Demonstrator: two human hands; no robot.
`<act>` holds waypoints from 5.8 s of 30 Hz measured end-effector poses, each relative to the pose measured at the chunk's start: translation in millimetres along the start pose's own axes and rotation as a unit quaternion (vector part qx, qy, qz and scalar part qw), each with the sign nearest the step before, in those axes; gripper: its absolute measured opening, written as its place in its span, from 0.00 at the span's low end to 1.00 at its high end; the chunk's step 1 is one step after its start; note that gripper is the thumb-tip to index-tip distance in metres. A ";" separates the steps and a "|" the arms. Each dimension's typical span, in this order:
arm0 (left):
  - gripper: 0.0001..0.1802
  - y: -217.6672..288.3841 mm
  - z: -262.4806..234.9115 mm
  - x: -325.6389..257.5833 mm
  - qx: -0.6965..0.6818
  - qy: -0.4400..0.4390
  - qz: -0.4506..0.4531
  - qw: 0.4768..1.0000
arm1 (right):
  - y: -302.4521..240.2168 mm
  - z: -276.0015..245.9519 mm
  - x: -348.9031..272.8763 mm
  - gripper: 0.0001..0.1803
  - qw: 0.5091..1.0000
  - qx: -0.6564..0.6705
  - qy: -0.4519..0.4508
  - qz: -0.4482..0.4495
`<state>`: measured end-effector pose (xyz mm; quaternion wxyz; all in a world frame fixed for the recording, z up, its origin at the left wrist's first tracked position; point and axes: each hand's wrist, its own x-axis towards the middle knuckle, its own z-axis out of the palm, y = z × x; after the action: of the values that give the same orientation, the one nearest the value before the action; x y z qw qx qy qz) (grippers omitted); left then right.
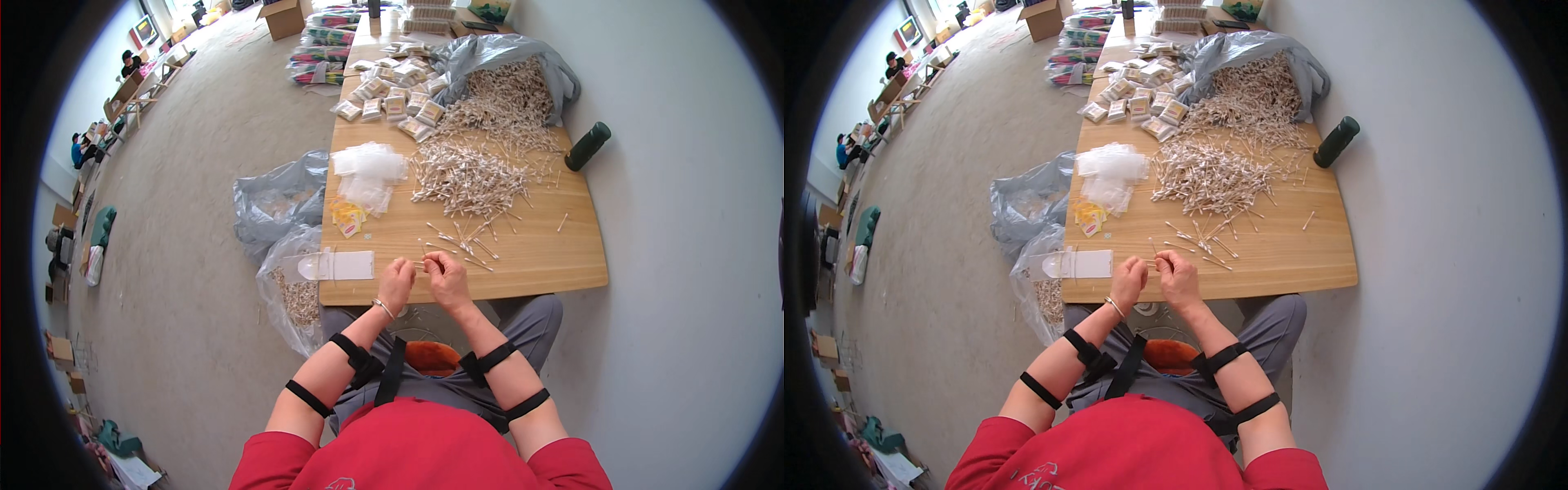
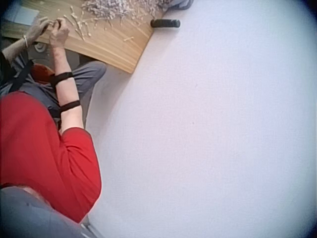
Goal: Counting and packaging cotton swabs into small plastic bags at a production table.
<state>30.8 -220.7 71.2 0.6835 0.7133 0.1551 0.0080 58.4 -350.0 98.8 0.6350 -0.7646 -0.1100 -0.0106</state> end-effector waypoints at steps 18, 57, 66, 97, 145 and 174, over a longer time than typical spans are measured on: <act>0.18 -25.1 -12.0 10.6 0.354 0.094 0.246 0.898 | 68.1 -18.9 32.6 0.07 0.889 -0.456 0.028 -0.038; 0.23 -24.5 2.6 23.7 0.423 0.045 0.295 0.856 | 76.8 -39.5 52.5 0.21 0.848 -0.509 -0.023 -0.143; 0.20 -16.8 1.5 20.9 0.411 0.065 0.276 0.866 | 49.0 -59.9 33.2 0.20 0.872 -0.479 0.085 -0.053; 0.10 -29.3 1.2 27.0 0.378 0.065 0.329 0.863 | 77.4 1.7 74.7 0.05 0.933 -0.340 0.083 -0.082; 0.24 -32.2 -7.6 22.9 0.367 0.052 0.282 0.885 | 59.1 27.5 -4.8 0.39 0.811 -0.538 -0.200 -0.116; 0.29 -34.1 -5.6 31.3 0.234 0.137 0.227 0.935 | 53.7 15.7 41.9 0.11 0.935 -0.348 -0.042 -0.052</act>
<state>52.1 -207.4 32.0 0.4496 0.8610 0.0790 0.2245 107.1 -337.3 50.3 0.3223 -0.9307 -0.1657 -0.0489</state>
